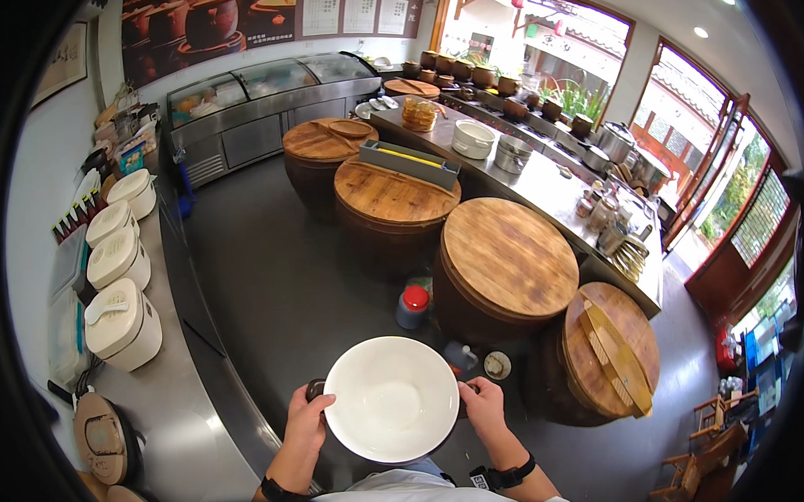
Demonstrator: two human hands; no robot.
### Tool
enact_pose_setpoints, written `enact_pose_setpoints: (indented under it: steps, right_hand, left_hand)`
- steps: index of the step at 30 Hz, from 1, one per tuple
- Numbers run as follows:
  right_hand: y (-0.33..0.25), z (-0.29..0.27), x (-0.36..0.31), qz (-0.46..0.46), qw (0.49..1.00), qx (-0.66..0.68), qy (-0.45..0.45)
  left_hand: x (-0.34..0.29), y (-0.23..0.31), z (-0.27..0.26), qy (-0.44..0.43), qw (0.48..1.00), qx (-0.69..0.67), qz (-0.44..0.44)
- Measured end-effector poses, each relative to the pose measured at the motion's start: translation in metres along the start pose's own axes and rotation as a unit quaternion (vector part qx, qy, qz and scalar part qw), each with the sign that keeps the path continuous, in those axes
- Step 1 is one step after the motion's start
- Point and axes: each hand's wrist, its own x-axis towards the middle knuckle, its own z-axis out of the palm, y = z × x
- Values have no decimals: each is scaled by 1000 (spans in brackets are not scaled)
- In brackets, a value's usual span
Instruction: The person scrubs a white plate with a cloth in a sink, rinses it in a basin of water, and places it on a shelf. They repeat the process with a second plate, then walk to a storage area and place a bowl in a cabinet.
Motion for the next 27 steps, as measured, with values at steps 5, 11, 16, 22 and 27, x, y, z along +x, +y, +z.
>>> enact_pose_setpoints:
  steps: [5, 11, 16, 22, 27]
  right_hand:
    - [-29, 52, 116, -47, 993, -36, -98]
    - [-83, 133, 225, -122, 964, -89, -217]
    - [-118, 231, 281, -119, 935, -66, -327]
    - [-152, 360, 331, -146, 911, -52, -382]
    - [-207, 447, 373, -148, 911, -61, -379]
  left_hand:
    - [60, 20, 12, 132, 989, -37, 59]
    - [112, 60, 14, 228, 962, -76, 130]
    - [137, 96, -9, 266, 933, -116, 212]
    - [204, 155, -60, 366, 892, -135, 230]
    - [273, 229, -95, 366, 891, -133, 235]
